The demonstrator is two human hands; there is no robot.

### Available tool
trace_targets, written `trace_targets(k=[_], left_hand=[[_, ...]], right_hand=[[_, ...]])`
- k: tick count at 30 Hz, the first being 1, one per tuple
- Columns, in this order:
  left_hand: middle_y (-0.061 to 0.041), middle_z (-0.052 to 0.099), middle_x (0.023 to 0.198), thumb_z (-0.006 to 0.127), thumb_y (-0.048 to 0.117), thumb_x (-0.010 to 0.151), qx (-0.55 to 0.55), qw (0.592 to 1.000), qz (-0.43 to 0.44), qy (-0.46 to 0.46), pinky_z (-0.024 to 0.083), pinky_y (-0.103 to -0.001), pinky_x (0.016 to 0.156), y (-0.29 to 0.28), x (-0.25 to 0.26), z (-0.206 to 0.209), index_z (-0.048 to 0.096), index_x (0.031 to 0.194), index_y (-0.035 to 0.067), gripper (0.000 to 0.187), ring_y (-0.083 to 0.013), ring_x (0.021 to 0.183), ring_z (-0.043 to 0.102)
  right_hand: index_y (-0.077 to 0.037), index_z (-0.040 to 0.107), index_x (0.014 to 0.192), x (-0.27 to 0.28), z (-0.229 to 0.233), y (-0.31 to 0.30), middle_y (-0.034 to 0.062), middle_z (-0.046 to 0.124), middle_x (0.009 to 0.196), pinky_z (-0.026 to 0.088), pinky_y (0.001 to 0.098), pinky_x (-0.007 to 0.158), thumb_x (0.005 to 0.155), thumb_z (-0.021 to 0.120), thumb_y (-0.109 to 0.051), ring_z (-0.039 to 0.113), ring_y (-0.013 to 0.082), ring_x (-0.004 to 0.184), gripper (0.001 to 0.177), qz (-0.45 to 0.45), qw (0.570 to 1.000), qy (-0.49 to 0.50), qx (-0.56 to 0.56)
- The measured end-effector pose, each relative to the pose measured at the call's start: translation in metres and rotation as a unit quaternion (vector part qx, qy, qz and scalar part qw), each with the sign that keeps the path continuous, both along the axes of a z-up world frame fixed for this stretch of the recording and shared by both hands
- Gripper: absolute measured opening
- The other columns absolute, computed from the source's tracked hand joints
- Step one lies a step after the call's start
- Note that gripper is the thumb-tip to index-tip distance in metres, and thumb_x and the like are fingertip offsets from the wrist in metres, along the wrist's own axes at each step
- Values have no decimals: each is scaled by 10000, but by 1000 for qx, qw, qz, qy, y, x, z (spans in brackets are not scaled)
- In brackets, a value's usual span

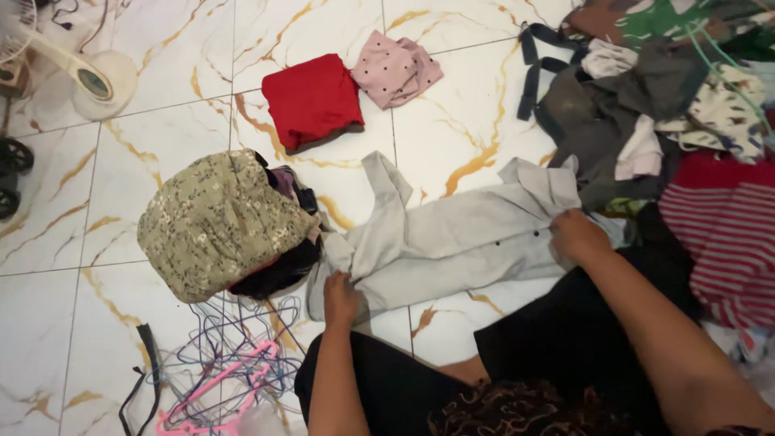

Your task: The person sits on a tiled floor and folds various articles of clothing, including shirts, pants, and baby clothes, by hand. They place each folded item into a neat stack next to them.

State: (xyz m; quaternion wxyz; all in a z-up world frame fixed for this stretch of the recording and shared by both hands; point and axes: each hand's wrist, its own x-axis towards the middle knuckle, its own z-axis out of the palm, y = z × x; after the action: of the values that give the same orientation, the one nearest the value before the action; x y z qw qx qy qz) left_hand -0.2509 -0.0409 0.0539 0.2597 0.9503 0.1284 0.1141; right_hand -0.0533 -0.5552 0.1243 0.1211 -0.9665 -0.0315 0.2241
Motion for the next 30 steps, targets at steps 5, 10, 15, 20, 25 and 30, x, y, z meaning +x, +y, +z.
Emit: trace_targets(k=[5,10,15,20,25,30], left_hand=[[-180,663,1203,682,110,796,6,996,75,57,474,-470,1019,-13,41,-1,703,1115,64,323,-401,1155,592],[-221,650,1229,681,257,900,-64,992,55,91,475,-478,1011,-30,109,-13,621,1236,44,402,-421,1186,595],[-157,595,1306,743,411,852,-103,916,229,313,405,-520,1019,-42,154,-10,578,1275,77,564,-392,1253,533],[-191,723,1230,596,246,880,-245,931,127,240,467,-473,1013,-29,156,-32,630,1319,80,470,-355,1153,676],[-190,761,1218,537,184,995,-280,960,2,0,517,-426,1001,-21,112,-53,650,1083,45,200,-368,1077,662],[-173,766,1303,549,118,914,-395,879,-252,95,478,-460,1023,-41,40,3,674,847,62,152,-428,1127,584]], right_hand=[[-220,714,1193,-6,-32,9,32,631,1325,543,438,1045,883,646,-208,615,307,1258,318,134,980,-117,87],[-266,556,1414,-8,-40,18,67,481,1484,493,502,1015,879,648,-258,454,346,1338,542,148,985,-91,-2],[-285,550,1449,10,-27,30,169,420,1540,499,500,972,879,604,-164,497,436,1221,586,38,987,-137,69],[-257,444,1531,38,-12,37,172,538,1316,518,533,897,989,548,-213,618,425,1082,554,-71,995,-50,52],[-225,524,1460,67,-10,27,111,543,1381,494,479,986,818,592,-74,549,368,1190,662,144,982,-118,-20],[-194,646,1225,76,-12,41,49,499,1491,375,604,1026,804,606,-71,433,357,1344,440,209,967,-141,-38]])
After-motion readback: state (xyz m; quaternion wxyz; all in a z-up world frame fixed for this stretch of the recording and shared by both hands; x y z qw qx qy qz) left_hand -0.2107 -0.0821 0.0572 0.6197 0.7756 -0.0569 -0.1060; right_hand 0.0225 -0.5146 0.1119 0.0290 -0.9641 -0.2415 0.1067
